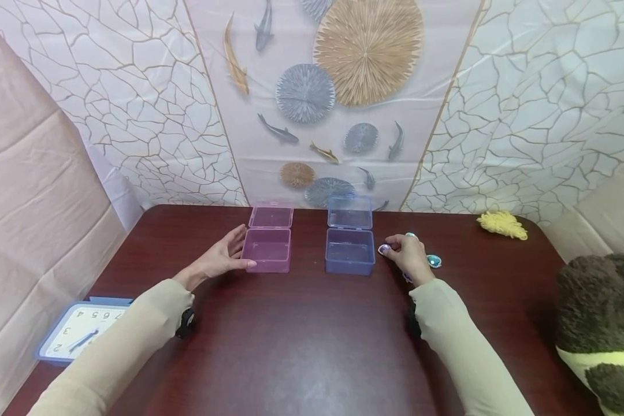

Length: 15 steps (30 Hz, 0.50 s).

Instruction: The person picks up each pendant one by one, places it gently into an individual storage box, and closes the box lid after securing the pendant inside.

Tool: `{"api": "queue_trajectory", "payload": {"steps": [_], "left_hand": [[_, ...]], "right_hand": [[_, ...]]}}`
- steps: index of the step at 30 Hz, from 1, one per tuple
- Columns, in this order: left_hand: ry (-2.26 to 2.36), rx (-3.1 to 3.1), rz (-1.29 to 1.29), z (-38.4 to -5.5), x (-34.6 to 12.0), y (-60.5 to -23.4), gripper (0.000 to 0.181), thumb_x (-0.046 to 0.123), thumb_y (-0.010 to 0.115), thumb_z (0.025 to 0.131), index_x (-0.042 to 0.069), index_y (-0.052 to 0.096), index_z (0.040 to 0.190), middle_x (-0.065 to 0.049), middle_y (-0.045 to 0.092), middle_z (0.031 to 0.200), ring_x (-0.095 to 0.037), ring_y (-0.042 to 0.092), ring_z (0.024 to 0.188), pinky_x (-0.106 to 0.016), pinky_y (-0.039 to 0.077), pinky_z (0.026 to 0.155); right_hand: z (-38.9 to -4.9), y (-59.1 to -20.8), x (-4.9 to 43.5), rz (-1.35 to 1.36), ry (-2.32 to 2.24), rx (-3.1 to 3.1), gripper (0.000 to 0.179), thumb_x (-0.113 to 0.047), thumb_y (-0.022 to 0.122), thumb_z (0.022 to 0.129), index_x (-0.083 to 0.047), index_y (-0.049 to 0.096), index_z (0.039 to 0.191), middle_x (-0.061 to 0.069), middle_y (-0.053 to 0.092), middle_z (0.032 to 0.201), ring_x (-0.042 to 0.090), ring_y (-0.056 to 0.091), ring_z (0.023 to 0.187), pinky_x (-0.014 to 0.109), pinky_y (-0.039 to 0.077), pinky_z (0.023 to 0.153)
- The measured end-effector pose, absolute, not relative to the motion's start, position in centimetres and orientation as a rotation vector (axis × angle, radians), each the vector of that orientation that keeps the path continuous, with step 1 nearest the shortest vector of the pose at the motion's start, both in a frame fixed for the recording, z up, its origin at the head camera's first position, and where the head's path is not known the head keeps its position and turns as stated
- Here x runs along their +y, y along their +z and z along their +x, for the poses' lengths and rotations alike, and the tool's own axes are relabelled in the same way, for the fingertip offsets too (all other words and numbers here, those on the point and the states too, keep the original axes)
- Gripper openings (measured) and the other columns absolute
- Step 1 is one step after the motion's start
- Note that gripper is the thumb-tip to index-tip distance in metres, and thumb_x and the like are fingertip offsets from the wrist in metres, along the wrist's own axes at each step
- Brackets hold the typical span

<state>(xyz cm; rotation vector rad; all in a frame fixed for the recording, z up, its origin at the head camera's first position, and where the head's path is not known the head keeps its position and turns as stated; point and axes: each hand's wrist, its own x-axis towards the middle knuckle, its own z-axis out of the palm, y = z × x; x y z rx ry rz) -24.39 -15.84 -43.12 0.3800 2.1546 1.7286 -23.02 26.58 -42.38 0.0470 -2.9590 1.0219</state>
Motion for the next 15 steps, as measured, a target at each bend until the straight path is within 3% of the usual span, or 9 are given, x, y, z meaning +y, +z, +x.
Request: {"api": "queue_trajectory", "payload": {"steps": [10, 15], "left_hand": [[1.781, 2.136, 0.411, -24.5, -15.24, -43.34, 0.093, -0.002, 0.073, 0.077, 0.002, 0.014, 0.148, -0.019, 0.02, 0.154, -0.032, 0.02, 0.142, -0.042, 0.024, 0.114], [1.829, 2.103, 0.398, -24.5, -15.19, -43.52, 0.088, -0.005, 0.071, 0.077, 0.0, 0.017, 0.146, -0.021, 0.023, 0.152, -0.033, 0.024, 0.141, -0.042, 0.025, 0.114]], "right_hand": [[-23.67, -42.49, 26.19, 0.058, 0.96, -2.973, 0.022, -0.009, 0.067, 0.085, 0.006, 0.061, 0.101, 0.024, 0.062, 0.095, 0.034, 0.059, 0.088, 0.048, 0.048, 0.08], [-23.65, -42.4, 26.09, 0.039, 0.977, -2.971, 0.022, -0.008, 0.069, 0.083, 0.004, 0.059, 0.098, 0.02, 0.062, 0.088, 0.029, 0.057, 0.08, 0.04, 0.046, 0.073]]}}
